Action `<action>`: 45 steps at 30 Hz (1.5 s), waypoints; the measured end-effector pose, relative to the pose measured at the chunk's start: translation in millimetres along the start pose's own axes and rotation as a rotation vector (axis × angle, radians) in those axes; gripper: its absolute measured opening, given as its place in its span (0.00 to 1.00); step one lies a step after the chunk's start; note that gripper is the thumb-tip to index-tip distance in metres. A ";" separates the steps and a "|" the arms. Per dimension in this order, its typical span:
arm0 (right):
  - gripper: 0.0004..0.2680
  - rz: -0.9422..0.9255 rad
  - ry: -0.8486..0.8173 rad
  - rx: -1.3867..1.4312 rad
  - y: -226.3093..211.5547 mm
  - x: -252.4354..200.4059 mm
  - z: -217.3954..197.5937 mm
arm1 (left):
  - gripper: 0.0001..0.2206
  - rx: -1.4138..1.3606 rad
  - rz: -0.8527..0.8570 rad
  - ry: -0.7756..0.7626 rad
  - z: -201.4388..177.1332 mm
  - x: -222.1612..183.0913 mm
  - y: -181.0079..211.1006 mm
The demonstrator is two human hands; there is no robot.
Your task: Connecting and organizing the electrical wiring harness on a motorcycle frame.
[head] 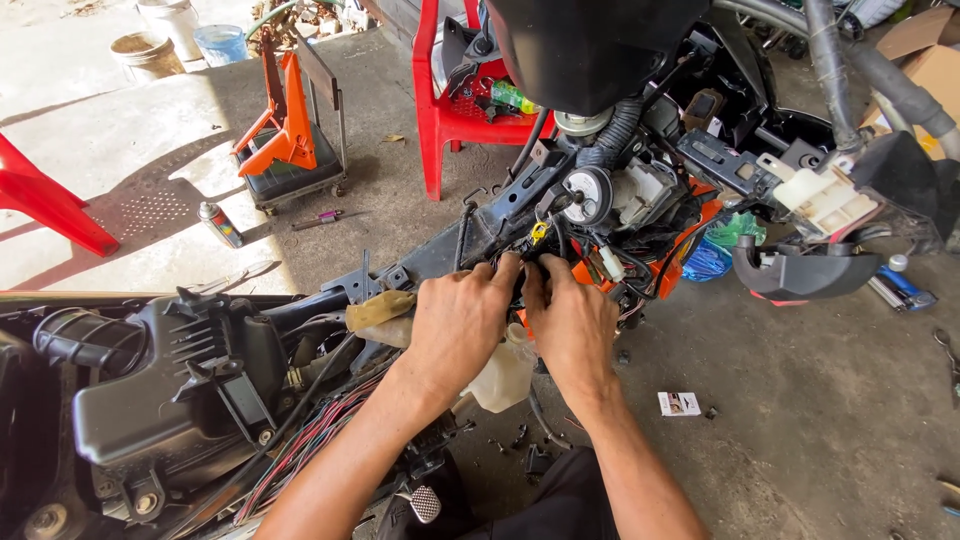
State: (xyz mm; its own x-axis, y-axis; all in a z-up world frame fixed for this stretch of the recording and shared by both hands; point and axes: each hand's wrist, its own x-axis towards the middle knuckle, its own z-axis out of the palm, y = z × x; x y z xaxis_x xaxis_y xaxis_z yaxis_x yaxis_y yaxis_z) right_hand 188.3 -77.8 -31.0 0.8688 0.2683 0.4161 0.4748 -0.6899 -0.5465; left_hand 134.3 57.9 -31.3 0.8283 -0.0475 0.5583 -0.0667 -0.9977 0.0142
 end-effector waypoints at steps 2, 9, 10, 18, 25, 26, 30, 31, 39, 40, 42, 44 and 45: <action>0.11 0.014 -0.002 -0.005 -5.5 -1.9 -4.8 | 0.16 -0.037 -0.043 -0.002 -13.8 1.1 2.4; 0.13 0.074 -0.072 -0.022 -24.2 -0.4 -8.2 | 0.15 -0.328 -0.184 0.133 -44.9 18.7 -13.4; 0.13 0.069 -0.076 -0.023 -22.7 0.6 -7.4 | 0.15 -0.327 -0.190 0.136 -33.2 26.3 -17.7; 0.08 -0.005 0.043 -0.003 -11.2 -6.7 8.4 | 0.09 -0.528 -0.067 -0.224 10.3 64.8 -46.8; 0.05 -0.083 0.084 -0.047 -7.4 -5.9 13.6 | 0.06 -0.263 0.092 -0.078 6.8 54.1 -38.3; 0.05 -0.084 0.083 -0.047 -8.8 -7.1 11.6 | 0.06 -0.207 0.136 -0.008 7.3 49.6 -35.5; 0.06 -0.081 0.071 0.009 -3.6 -11.1 7.5 | 0.07 -0.109 0.206 0.115 8.1 41.4 -31.8; 0.06 -0.081 0.072 0.005 -5.9 -14.1 5.1 | 0.07 -0.113 0.207 0.117 10.6 41.1 -32.0; 0.20 0.119 0.002 0.114 -35.2 -6.9 -17.3 | 0.06 -0.265 0.028 0.135 33.8 51.2 -38.9; 0.20 0.120 0.002 0.114 -30.0 -1.2 -13.7 | 0.06 -0.266 0.029 0.135 39.5 53.2 -41.1; 0.13 0.192 -0.022 0.143 -18.7 10.1 -7.2 | 0.07 -0.394 -0.074 0.078 51.3 57.4 -44.3; 0.13 0.195 -0.005 0.167 -20.8 6.8 -3.1 | 0.07 -0.444 -0.107 0.052 52.9 58.8 -47.3; 0.12 0.198 0.012 0.194 -21.7 5.6 -1.4 | 0.08 -0.491 -0.141 0.025 53.5 60.2 -48.7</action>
State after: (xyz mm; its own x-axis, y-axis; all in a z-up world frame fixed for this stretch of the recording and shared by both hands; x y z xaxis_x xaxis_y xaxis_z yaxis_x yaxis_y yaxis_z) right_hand 182.7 -62.2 -15.8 0.9462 0.1326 0.2953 0.3151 -0.5862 -0.7463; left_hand 217.1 101.0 -42.8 0.8349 0.0929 0.5425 -0.2139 -0.8534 0.4753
